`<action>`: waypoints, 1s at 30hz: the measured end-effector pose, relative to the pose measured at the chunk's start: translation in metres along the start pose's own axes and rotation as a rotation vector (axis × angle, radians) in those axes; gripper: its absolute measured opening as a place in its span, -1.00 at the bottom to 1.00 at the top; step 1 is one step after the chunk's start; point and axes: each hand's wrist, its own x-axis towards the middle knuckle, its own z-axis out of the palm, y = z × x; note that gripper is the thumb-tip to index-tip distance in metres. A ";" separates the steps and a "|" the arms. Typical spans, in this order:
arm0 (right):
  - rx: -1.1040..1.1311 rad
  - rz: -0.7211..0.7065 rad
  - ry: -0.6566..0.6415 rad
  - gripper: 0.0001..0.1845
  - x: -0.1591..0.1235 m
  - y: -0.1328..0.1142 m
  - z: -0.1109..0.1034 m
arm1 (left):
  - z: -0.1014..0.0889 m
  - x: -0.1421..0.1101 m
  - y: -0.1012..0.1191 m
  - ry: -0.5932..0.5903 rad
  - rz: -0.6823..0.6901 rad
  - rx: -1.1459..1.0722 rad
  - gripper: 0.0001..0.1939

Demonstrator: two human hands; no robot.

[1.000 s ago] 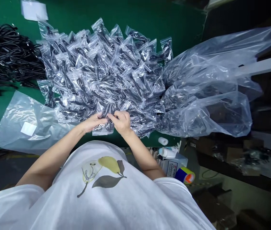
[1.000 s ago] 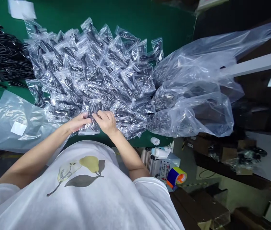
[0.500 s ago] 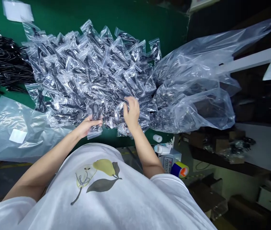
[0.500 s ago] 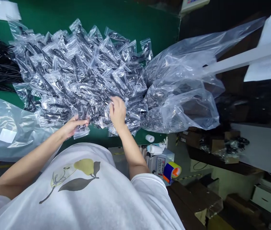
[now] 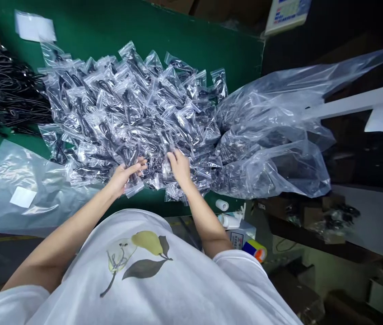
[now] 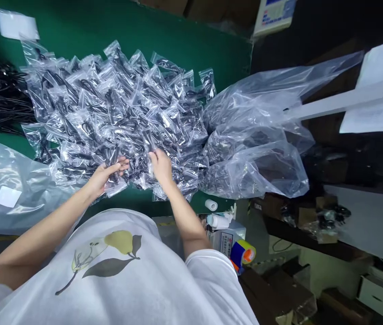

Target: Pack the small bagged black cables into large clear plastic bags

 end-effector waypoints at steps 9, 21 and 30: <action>-0.055 -0.414 -0.424 -0.58 0.056 -0.061 -0.010 | -0.026 -0.004 -0.010 0.085 -0.127 -0.184 -0.61; -0.571 -0.895 -0.177 -0.70 0.215 -0.078 -0.018 | -0.089 -0.033 0.007 0.284 -0.020 -0.182 -0.61; -0.818 -1.243 -0.357 -0.66 0.222 -0.111 0.028 | -0.098 -0.042 0.018 0.291 -0.031 -0.239 -0.63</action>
